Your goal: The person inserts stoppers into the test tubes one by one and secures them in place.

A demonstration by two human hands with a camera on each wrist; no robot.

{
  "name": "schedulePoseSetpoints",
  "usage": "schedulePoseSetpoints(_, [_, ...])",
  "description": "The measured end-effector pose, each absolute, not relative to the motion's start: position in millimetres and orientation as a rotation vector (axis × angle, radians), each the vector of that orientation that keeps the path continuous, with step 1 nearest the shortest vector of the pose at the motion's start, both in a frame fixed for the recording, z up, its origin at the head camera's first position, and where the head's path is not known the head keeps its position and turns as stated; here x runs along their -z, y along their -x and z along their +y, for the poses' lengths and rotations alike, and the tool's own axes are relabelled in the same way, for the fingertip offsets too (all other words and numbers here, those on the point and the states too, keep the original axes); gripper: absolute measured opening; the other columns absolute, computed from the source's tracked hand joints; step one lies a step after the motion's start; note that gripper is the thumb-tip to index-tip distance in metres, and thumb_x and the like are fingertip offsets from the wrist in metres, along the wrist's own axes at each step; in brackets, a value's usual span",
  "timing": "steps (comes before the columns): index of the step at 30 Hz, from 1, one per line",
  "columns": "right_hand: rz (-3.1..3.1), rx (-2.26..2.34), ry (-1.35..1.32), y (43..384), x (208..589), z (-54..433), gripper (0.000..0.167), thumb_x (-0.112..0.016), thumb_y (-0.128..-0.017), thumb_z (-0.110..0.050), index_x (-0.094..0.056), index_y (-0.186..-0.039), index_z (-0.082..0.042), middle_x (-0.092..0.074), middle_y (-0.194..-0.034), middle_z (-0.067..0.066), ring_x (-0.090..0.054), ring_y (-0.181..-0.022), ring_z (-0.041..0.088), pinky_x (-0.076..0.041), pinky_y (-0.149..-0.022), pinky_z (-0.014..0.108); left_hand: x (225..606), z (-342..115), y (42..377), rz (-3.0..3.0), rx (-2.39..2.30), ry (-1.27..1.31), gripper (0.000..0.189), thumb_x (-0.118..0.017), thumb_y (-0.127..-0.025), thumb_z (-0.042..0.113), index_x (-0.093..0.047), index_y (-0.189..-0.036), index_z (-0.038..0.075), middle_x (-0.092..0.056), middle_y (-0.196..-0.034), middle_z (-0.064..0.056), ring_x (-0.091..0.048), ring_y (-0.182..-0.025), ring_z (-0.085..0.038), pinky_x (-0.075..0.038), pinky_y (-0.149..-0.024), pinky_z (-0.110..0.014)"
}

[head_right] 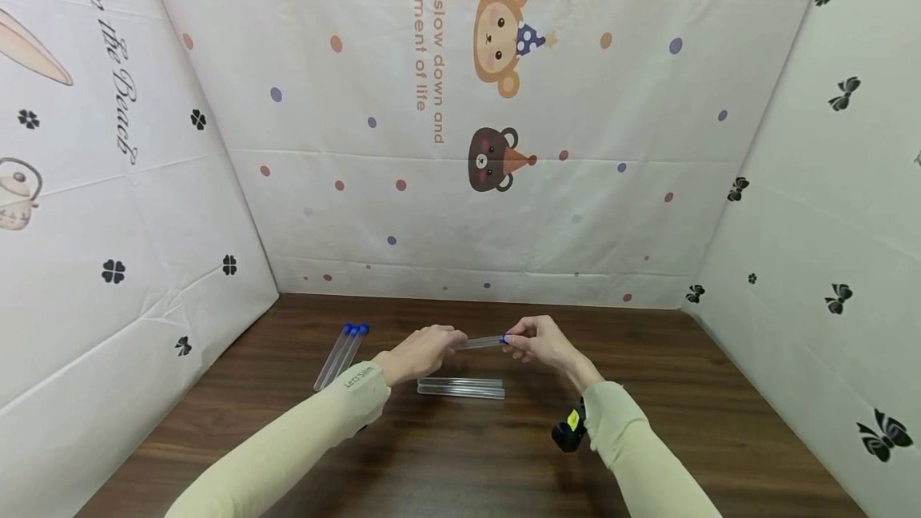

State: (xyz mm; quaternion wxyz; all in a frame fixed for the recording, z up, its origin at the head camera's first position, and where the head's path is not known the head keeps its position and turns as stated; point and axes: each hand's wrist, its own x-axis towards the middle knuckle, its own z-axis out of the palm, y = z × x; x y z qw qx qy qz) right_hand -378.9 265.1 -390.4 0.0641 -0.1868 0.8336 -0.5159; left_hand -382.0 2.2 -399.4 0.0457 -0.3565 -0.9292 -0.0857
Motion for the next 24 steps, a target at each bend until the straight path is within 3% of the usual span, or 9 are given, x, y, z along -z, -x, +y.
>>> schedulePoseSetpoints(5, [2.531,1.539,0.537,378.6,390.9,264.1,0.027,-0.062,-0.094,-0.015,-0.062,-0.107,0.008,-0.07,-0.095,0.024,-0.063,-0.071,0.016,-0.054,-0.061,0.029,398.0,0.9,380.3,-2.857,0.291,1.075,0.05,-0.058,-0.088,-0.008,-0.055,-0.132,0.014,-0.063,-0.123,-0.004,-0.067,-0.101,-0.013,-0.054,-0.079,-0.024])
schedulePoseSetpoints(9, [2.54,1.515,0.52,377.8,390.7,265.1,0.03,-0.059,-0.096,-0.019,-0.061,-0.111,0.007,-0.071,-0.095,0.021,-0.065,-0.072,0.017,-0.054,-0.06,0.029,399.8,1.4,380.9,-2.843,0.255,1.077,0.046,-0.059,-0.088,-0.007,-0.057,-0.129,0.012,-0.064,-0.121,-0.004,-0.067,-0.101,-0.013,-0.055,-0.078,-0.023])
schedulePoseSetpoints(19, [2.615,1.36,0.638,373.6,386.7,266.2,0.034,-0.052,-0.1,-0.024,-0.064,-0.109,0.007,-0.069,-0.095,0.027,-0.065,-0.067,0.027,-0.05,-0.052,0.032,400.5,-0.7,381.8,-2.852,0.281,1.096,0.044,-0.058,-0.088,-0.008,-0.057,-0.127,0.012,-0.066,-0.119,-0.005,-0.068,-0.1,-0.014,-0.055,-0.074,-0.022])
schedulePoseSetpoints(24, [2.639,1.326,0.681,373.8,388.1,263.1,0.031,-0.05,-0.101,-0.021,-0.065,-0.105,0.006,-0.068,-0.09,0.028,-0.061,-0.061,0.019,-0.051,-0.053,0.032,401.2,-1.0,382.3,-2.844,0.3,1.121,0.043,-0.057,-0.088,-0.01,-0.058,-0.124,0.012,-0.068,-0.117,-0.006,-0.069,-0.1,-0.014,-0.055,-0.075,-0.022])
